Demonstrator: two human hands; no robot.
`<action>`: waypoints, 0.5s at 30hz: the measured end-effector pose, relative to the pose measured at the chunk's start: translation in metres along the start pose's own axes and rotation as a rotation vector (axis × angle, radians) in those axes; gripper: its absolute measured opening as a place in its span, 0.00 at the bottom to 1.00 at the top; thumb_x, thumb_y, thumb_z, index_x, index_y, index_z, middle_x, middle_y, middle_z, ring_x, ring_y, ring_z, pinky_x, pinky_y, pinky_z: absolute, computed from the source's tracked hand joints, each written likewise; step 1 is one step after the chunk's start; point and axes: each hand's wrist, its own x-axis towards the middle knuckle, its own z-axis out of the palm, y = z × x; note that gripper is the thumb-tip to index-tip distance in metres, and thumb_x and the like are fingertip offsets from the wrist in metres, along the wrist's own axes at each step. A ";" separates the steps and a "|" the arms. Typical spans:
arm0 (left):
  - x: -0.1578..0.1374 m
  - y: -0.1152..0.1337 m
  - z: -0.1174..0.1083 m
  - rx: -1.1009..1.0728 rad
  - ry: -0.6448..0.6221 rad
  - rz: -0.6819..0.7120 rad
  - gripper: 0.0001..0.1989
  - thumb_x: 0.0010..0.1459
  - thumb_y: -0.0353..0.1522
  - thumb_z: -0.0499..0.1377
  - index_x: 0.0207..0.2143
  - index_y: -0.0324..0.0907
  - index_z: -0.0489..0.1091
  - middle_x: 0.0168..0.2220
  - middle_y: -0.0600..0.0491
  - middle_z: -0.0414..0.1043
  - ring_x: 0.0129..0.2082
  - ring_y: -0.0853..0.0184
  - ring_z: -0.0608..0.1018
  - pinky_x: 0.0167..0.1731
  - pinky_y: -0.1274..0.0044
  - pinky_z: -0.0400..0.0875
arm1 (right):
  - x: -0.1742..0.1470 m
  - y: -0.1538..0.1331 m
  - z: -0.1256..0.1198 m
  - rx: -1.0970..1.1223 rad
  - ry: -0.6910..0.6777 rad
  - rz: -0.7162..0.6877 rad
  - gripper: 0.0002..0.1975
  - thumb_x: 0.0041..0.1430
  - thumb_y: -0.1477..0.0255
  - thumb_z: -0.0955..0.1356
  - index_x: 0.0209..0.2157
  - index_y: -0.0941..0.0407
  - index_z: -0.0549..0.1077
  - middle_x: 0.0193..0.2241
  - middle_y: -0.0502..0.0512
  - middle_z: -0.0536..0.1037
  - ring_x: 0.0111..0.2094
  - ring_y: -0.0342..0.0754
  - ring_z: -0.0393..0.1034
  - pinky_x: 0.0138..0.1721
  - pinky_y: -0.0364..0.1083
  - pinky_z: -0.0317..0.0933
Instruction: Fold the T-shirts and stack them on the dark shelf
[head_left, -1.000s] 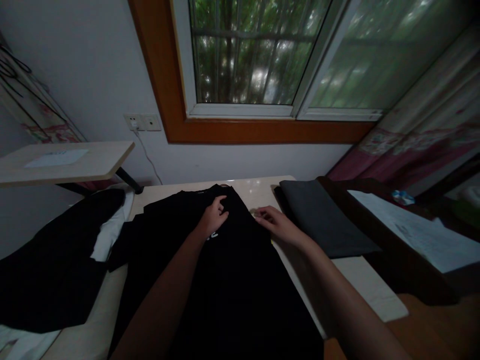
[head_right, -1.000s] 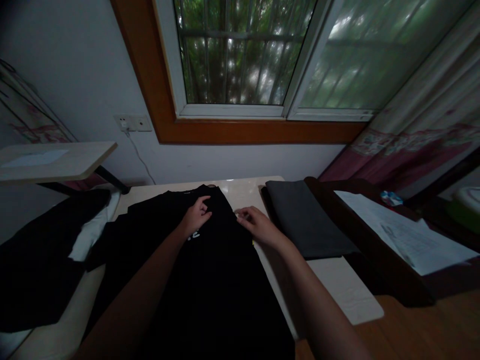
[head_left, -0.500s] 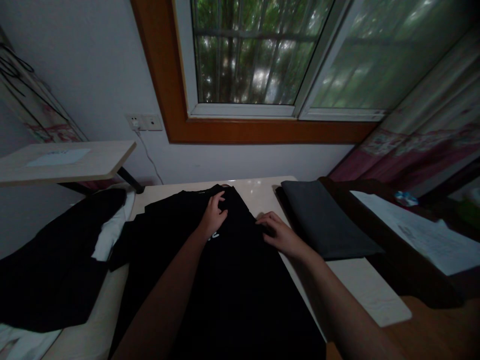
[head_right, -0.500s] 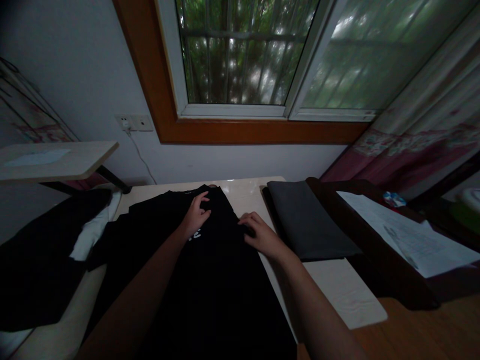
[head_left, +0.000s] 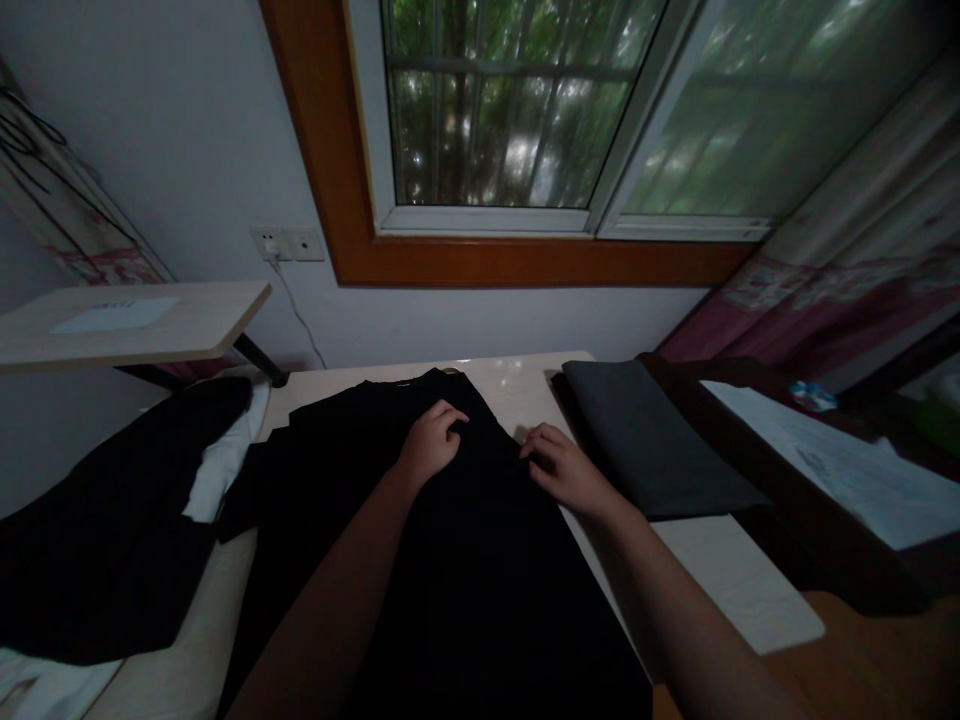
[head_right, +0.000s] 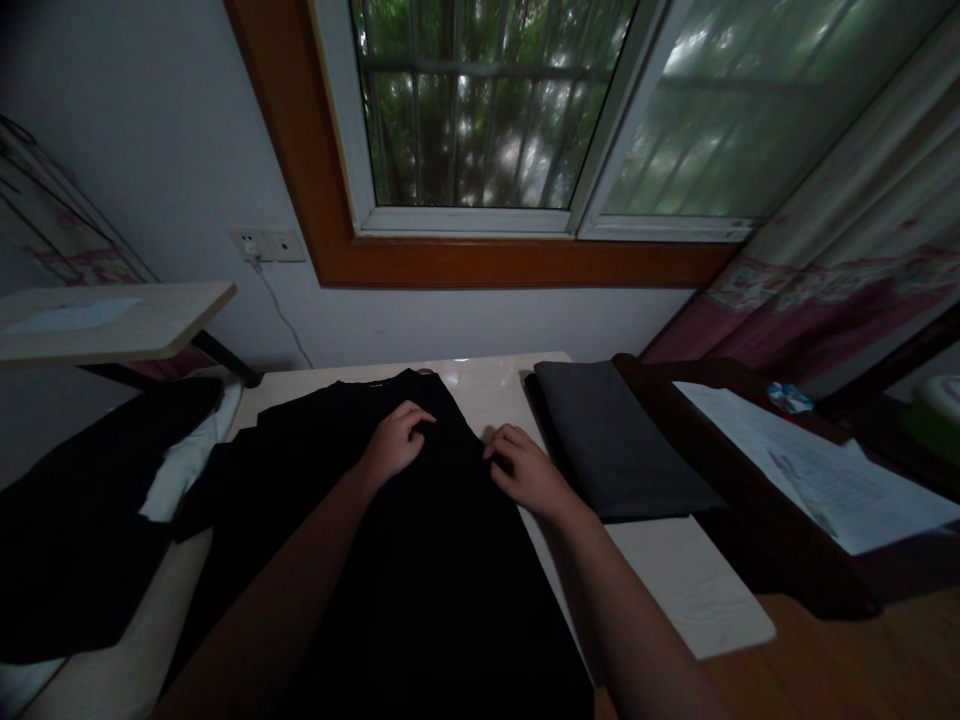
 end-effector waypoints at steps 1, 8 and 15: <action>0.000 0.000 0.000 0.007 0.016 -0.004 0.23 0.51 0.19 0.53 0.45 0.45 0.76 0.44 0.51 0.71 0.42 0.66 0.76 0.47 0.73 0.73 | 0.000 0.000 0.000 -0.013 -0.004 -0.003 0.11 0.55 0.80 0.66 0.37 0.52 0.72 0.39 0.56 0.71 0.44 0.54 0.67 0.48 0.54 0.64; 0.003 -0.005 0.004 0.023 0.117 -0.093 0.17 0.58 0.23 0.55 0.45 0.46 0.76 0.46 0.51 0.70 0.42 0.66 0.77 0.47 0.72 0.74 | 0.000 -0.001 -0.001 -0.110 -0.054 -0.022 0.11 0.52 0.80 0.66 0.36 0.52 0.71 0.36 0.56 0.72 0.43 0.56 0.66 0.47 0.54 0.63; 0.000 0.000 0.000 0.067 0.067 -0.112 0.19 0.52 0.19 0.54 0.40 0.46 0.76 0.42 0.53 0.73 0.41 0.65 0.78 0.45 0.73 0.74 | 0.005 -0.006 -0.003 -0.202 -0.076 -0.038 0.05 0.64 0.73 0.64 0.35 0.52 0.72 0.34 0.57 0.73 0.40 0.55 0.66 0.45 0.54 0.63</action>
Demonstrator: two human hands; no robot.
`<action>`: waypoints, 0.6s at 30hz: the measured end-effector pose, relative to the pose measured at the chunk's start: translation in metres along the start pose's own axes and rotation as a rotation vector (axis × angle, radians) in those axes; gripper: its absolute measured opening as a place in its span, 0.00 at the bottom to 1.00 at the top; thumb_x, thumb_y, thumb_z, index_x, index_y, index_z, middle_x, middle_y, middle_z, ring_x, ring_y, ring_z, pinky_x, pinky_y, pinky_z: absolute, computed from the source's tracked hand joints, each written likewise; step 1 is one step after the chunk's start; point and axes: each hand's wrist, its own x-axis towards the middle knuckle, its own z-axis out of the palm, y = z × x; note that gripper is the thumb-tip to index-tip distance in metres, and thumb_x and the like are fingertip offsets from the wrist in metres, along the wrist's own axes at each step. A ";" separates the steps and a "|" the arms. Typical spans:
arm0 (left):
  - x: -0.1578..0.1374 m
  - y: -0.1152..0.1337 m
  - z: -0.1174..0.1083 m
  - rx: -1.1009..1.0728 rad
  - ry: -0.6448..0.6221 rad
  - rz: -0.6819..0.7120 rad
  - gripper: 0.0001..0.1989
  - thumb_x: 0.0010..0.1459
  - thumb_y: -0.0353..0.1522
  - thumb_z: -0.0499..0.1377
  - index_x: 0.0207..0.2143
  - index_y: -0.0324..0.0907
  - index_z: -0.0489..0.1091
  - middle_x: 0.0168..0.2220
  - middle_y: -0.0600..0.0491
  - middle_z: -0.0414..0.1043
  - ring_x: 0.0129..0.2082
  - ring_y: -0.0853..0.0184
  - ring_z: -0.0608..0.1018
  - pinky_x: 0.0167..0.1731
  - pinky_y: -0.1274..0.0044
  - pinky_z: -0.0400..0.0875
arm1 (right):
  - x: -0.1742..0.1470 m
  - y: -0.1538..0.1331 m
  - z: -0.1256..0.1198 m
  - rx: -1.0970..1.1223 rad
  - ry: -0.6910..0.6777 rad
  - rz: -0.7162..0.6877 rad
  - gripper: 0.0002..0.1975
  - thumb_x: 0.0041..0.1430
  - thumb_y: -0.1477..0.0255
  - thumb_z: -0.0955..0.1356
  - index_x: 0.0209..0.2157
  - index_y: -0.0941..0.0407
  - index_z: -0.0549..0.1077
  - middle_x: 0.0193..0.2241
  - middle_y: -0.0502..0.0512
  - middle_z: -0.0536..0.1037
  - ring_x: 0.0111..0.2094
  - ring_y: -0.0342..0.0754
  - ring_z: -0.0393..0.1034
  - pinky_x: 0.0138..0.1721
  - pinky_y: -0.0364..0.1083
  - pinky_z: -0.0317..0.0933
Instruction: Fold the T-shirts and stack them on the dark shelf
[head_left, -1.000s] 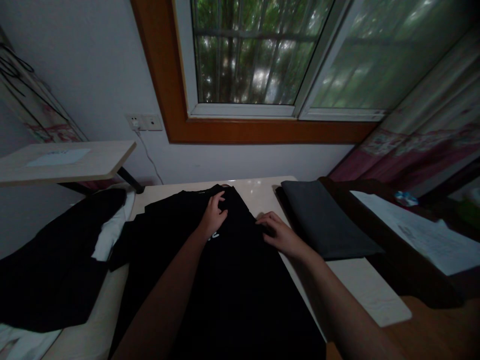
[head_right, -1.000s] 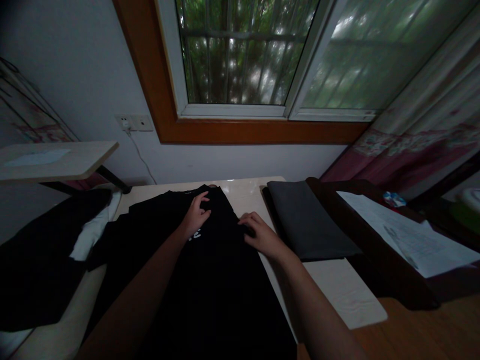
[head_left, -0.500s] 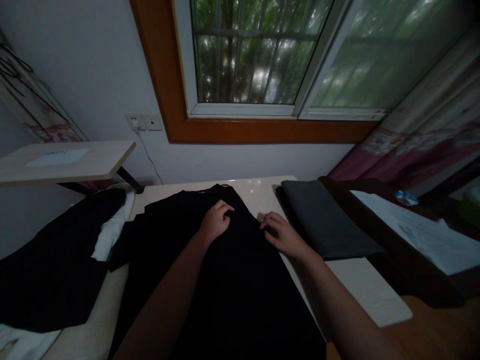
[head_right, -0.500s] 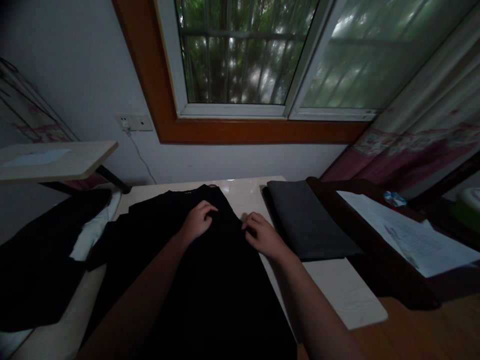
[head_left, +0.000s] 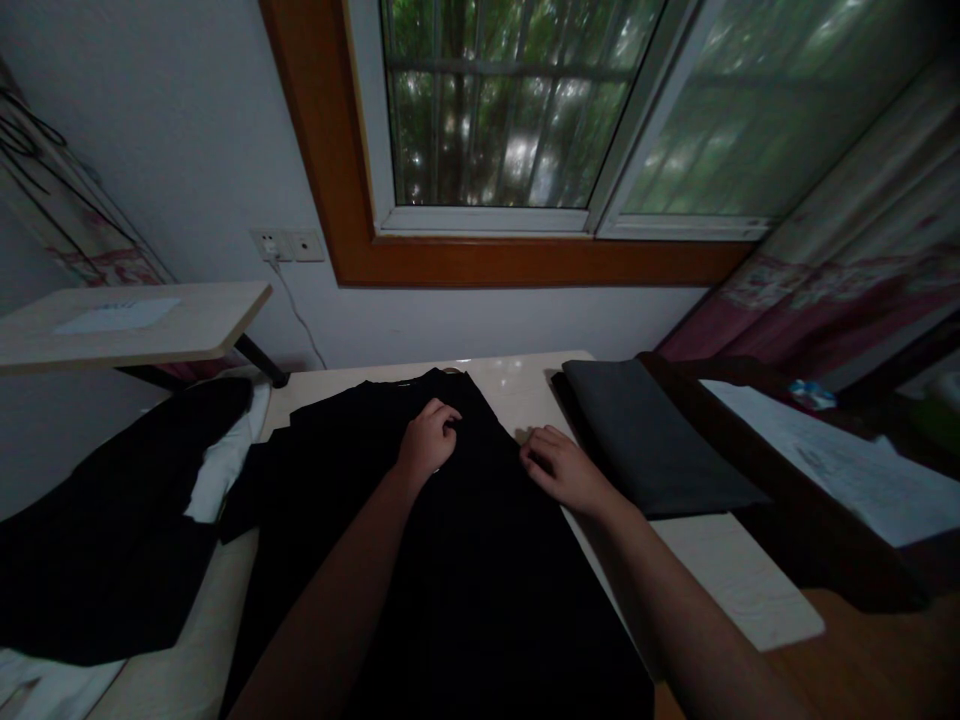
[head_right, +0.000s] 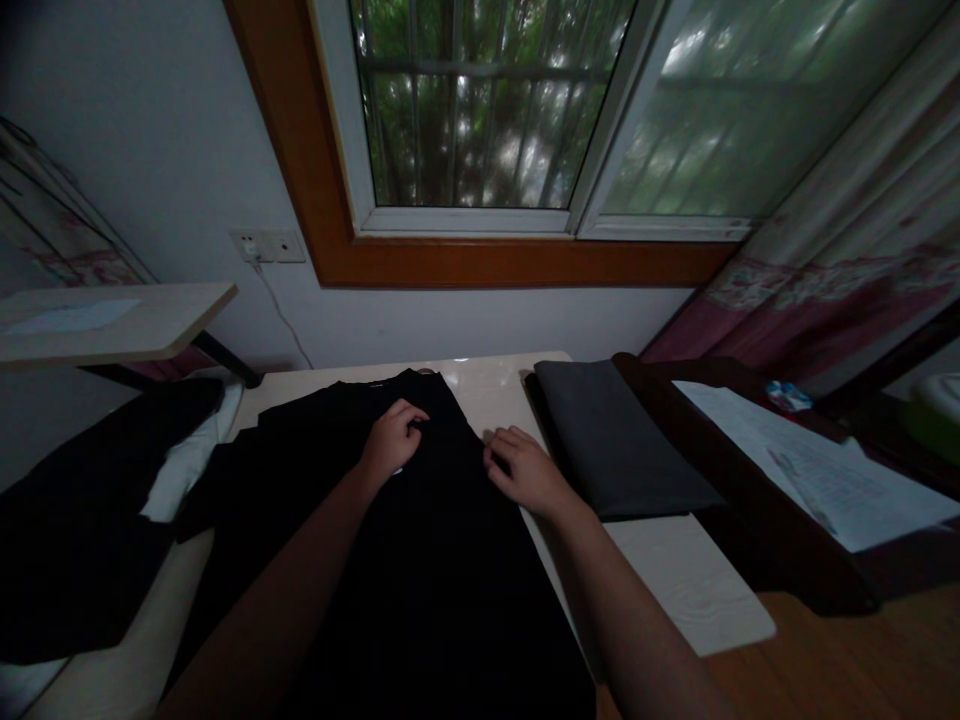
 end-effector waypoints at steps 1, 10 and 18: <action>0.000 0.001 0.000 0.009 -0.001 -0.001 0.18 0.53 0.20 0.54 0.39 0.46 0.76 0.42 0.53 0.73 0.40 0.65 0.78 0.44 0.73 0.74 | 0.002 -0.001 0.000 -0.019 0.007 0.012 0.08 0.66 0.71 0.63 0.35 0.53 0.72 0.33 0.57 0.73 0.39 0.54 0.66 0.45 0.54 0.63; -0.001 0.005 -0.002 0.009 0.034 -0.014 0.12 0.59 0.28 0.59 0.45 0.48 0.75 0.46 0.53 0.72 0.35 0.68 0.77 0.38 0.75 0.74 | 0.045 -0.018 0.016 -0.086 0.053 0.061 0.17 0.66 0.74 0.62 0.53 0.53 0.74 0.46 0.60 0.78 0.48 0.56 0.69 0.52 0.56 0.65; -0.001 0.006 -0.002 0.093 0.019 -0.024 0.16 0.59 0.25 0.57 0.47 0.47 0.73 0.48 0.52 0.71 0.44 0.65 0.78 0.45 0.75 0.73 | 0.094 -0.021 0.050 -0.291 -0.001 0.115 0.22 0.71 0.65 0.61 0.62 0.56 0.68 0.64 0.58 0.68 0.66 0.59 0.56 0.64 0.60 0.53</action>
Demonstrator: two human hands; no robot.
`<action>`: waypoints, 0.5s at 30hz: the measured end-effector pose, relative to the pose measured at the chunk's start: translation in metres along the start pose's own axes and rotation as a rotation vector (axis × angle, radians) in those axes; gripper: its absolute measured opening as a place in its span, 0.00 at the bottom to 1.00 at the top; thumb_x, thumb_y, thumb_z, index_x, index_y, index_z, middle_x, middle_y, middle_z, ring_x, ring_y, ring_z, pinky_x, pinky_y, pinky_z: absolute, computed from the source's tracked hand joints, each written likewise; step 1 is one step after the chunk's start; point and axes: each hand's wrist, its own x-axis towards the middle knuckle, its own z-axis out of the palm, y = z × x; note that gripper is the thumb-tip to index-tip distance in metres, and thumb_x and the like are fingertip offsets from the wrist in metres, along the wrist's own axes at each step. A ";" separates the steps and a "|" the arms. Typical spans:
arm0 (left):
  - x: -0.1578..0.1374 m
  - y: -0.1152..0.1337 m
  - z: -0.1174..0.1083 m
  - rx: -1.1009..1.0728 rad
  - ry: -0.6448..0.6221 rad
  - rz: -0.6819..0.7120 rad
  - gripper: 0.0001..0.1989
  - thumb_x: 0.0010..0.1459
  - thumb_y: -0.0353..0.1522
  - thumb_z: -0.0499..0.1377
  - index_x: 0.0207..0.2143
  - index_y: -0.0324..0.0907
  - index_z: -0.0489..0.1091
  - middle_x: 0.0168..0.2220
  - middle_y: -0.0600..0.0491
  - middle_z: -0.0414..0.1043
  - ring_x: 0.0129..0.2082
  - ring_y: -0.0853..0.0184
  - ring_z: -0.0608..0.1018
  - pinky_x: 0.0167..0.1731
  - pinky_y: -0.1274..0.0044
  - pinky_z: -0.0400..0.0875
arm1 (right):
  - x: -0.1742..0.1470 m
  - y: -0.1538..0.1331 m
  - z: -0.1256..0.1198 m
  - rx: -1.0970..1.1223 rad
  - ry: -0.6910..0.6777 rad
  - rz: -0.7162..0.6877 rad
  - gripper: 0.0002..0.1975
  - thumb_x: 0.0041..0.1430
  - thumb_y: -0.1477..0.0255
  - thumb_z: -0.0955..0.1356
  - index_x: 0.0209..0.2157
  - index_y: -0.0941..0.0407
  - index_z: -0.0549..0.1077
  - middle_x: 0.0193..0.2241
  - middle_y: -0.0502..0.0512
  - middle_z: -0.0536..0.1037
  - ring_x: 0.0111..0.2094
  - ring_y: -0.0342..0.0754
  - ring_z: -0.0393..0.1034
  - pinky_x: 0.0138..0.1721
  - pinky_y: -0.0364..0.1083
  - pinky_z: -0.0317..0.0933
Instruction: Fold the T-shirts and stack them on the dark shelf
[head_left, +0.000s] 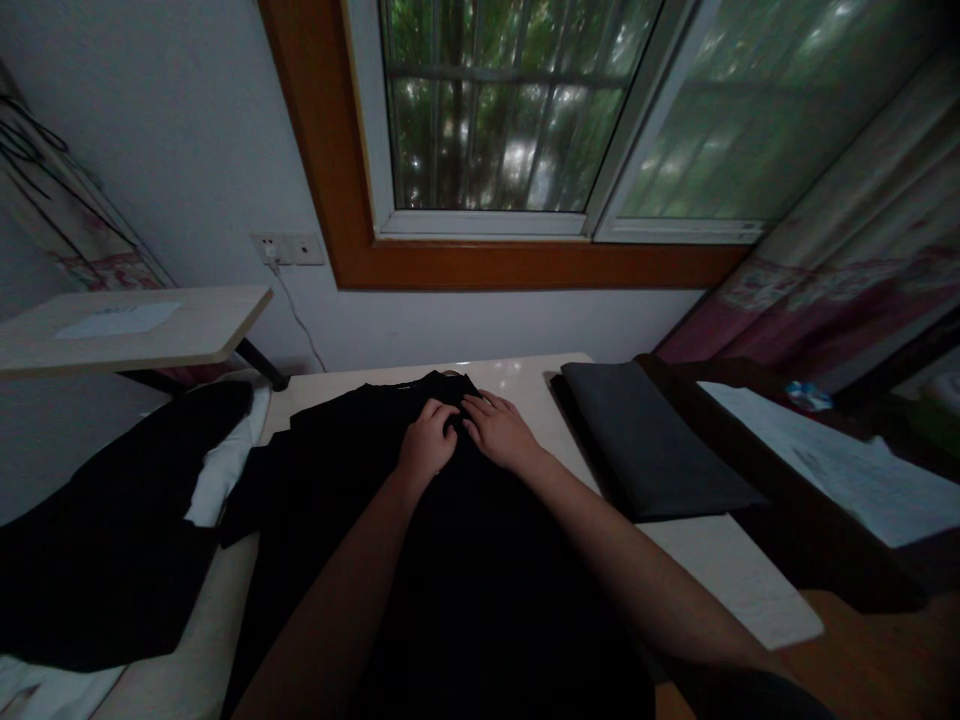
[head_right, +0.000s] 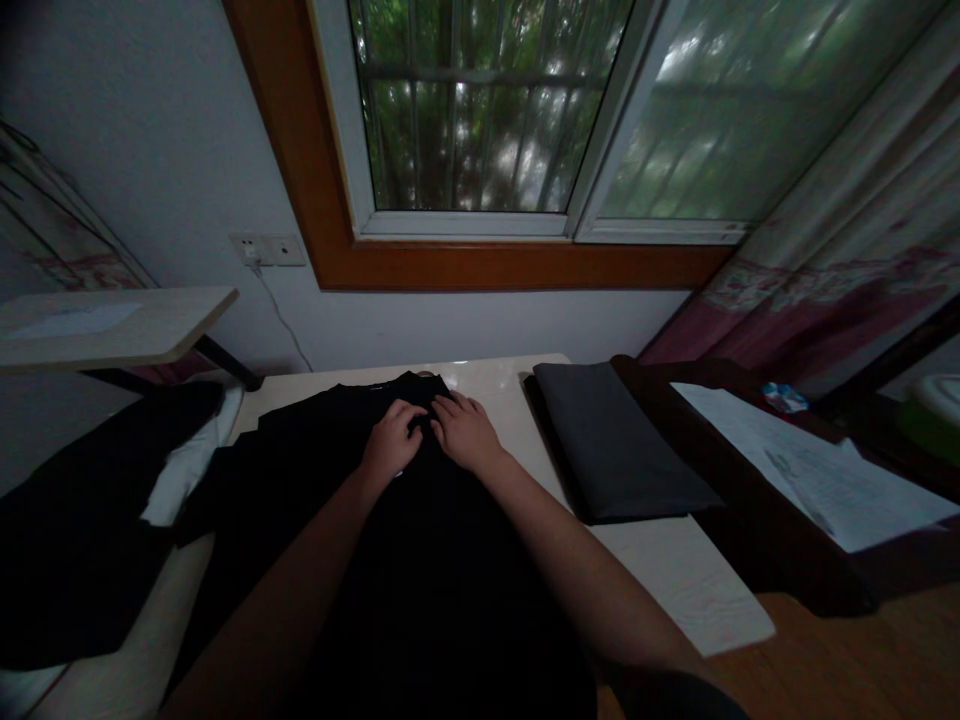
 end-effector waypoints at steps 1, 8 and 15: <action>0.000 0.000 0.000 0.008 0.002 -0.007 0.15 0.60 0.26 0.57 0.47 0.47 0.73 0.48 0.52 0.71 0.44 0.65 0.78 0.45 0.75 0.73 | 0.004 0.001 0.003 -0.035 -0.009 0.024 0.23 0.71 0.64 0.60 0.63 0.56 0.68 0.65 0.58 0.66 0.67 0.60 0.54 0.65 0.61 0.52; -0.001 0.002 0.000 0.020 -0.017 -0.010 0.14 0.60 0.28 0.59 0.48 0.48 0.72 0.49 0.52 0.71 0.45 0.66 0.78 0.46 0.76 0.73 | 0.015 0.011 0.015 -0.162 0.006 0.123 0.26 0.72 0.61 0.57 0.65 0.57 0.65 0.68 0.58 0.61 0.68 0.61 0.52 0.65 0.63 0.49; -0.001 0.000 -0.001 0.074 -0.034 -0.031 0.19 0.59 0.22 0.55 0.50 0.47 0.73 0.50 0.51 0.69 0.44 0.66 0.77 0.48 0.75 0.72 | 0.020 0.020 0.020 -0.155 0.026 0.230 0.25 0.72 0.66 0.56 0.66 0.57 0.64 0.68 0.59 0.61 0.68 0.60 0.53 0.65 0.62 0.49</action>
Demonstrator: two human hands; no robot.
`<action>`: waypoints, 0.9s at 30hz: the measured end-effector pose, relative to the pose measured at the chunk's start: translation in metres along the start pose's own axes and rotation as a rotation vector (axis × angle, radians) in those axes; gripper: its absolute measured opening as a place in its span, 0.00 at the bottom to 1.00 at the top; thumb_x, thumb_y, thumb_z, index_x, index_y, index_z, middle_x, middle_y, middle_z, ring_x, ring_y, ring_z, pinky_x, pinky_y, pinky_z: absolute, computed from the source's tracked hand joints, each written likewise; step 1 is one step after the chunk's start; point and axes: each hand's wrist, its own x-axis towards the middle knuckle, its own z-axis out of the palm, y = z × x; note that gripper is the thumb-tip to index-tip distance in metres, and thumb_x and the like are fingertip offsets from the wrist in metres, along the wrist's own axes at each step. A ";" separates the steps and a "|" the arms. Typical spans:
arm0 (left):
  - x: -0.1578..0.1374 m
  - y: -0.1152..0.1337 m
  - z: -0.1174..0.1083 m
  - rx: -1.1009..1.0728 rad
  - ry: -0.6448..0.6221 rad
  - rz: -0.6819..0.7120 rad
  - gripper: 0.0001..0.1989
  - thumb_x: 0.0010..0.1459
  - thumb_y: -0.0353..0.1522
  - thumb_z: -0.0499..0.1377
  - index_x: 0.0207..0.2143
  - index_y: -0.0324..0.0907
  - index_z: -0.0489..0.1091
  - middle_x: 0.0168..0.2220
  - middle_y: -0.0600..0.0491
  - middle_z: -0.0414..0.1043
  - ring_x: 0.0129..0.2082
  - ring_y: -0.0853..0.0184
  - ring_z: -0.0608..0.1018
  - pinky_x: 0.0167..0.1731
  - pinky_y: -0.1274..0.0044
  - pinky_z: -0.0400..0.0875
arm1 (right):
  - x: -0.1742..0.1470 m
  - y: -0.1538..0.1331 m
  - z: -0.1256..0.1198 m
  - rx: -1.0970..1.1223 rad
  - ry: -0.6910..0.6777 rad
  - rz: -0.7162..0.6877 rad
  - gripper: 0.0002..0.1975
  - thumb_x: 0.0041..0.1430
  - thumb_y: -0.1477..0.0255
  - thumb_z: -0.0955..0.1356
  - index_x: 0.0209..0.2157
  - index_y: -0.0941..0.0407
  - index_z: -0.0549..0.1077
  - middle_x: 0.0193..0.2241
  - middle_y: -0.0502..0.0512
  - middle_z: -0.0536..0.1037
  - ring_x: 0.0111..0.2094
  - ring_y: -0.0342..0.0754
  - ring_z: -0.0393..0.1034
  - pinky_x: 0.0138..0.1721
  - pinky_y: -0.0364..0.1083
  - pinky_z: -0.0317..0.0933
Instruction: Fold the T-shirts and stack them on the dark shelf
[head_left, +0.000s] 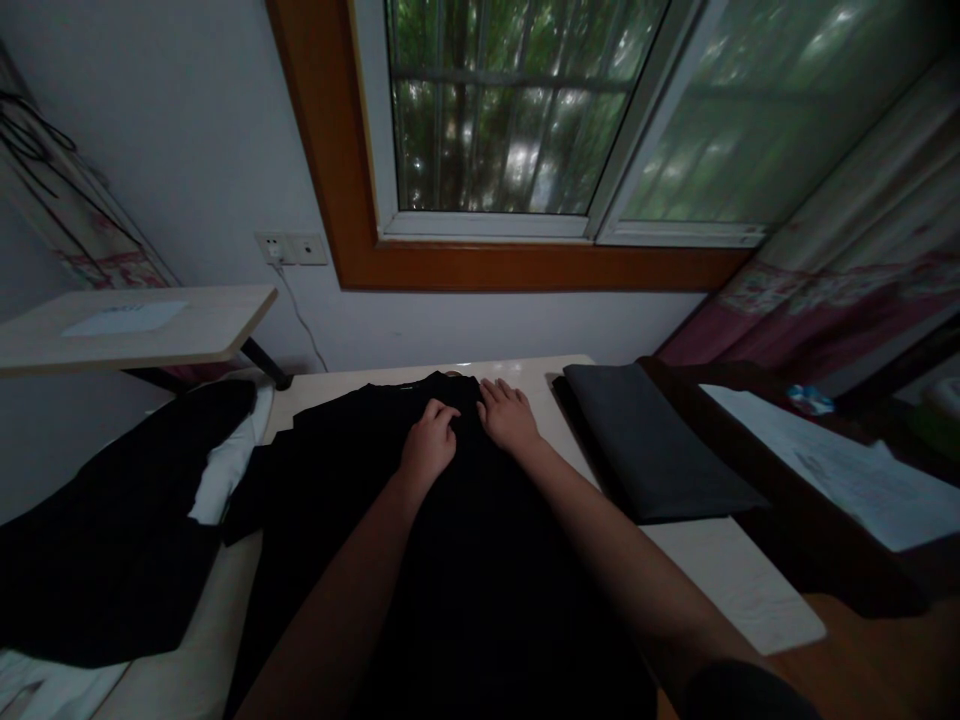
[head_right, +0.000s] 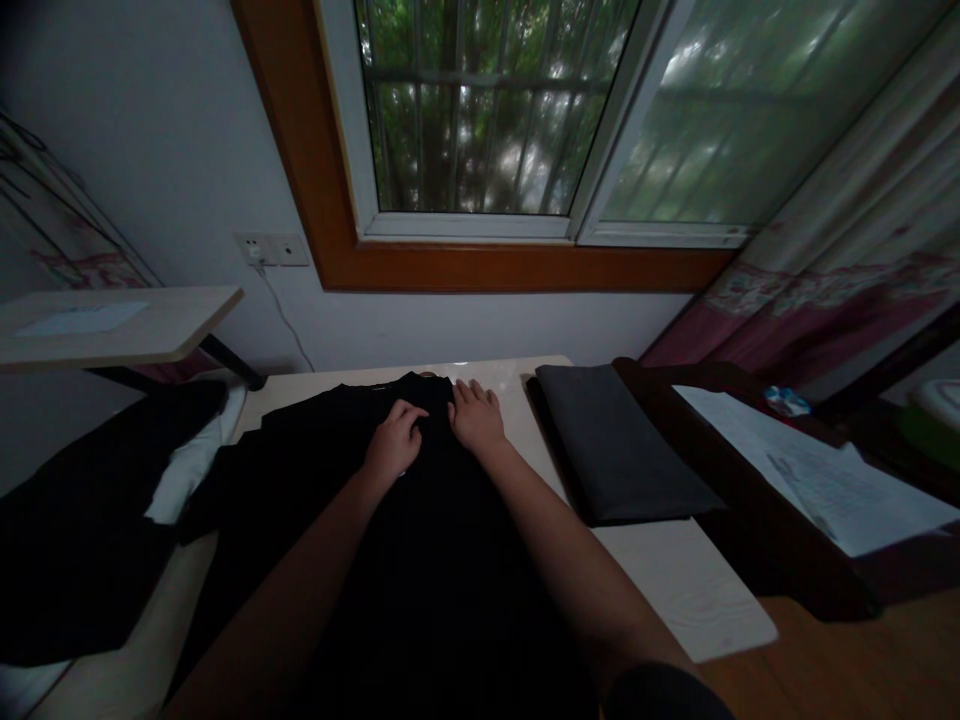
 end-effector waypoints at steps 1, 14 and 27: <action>0.000 0.000 0.000 0.023 0.003 0.000 0.19 0.60 0.23 0.55 0.49 0.47 0.73 0.50 0.51 0.69 0.45 0.65 0.77 0.49 0.74 0.72 | 0.000 0.000 -0.001 0.002 0.005 0.009 0.26 0.71 0.67 0.56 0.66 0.58 0.63 0.68 0.59 0.61 0.68 0.60 0.53 0.65 0.62 0.49; 0.000 -0.002 -0.001 0.231 0.058 -0.031 0.13 0.63 0.32 0.57 0.48 0.45 0.76 0.50 0.47 0.72 0.51 0.57 0.70 0.50 0.66 0.68 | -0.010 -0.034 0.009 0.178 -0.025 -0.212 0.29 0.71 0.64 0.58 0.65 0.68 0.63 0.69 0.67 0.58 0.70 0.57 0.49 0.69 0.55 0.48; -0.003 0.001 -0.004 0.295 0.049 0.004 0.18 0.68 0.36 0.51 0.55 0.47 0.73 0.57 0.48 0.72 0.56 0.54 0.68 0.51 0.62 0.66 | -0.043 -0.024 0.000 0.206 -0.083 -0.277 0.33 0.71 0.58 0.58 0.69 0.62 0.56 0.71 0.63 0.51 0.72 0.56 0.44 0.70 0.58 0.45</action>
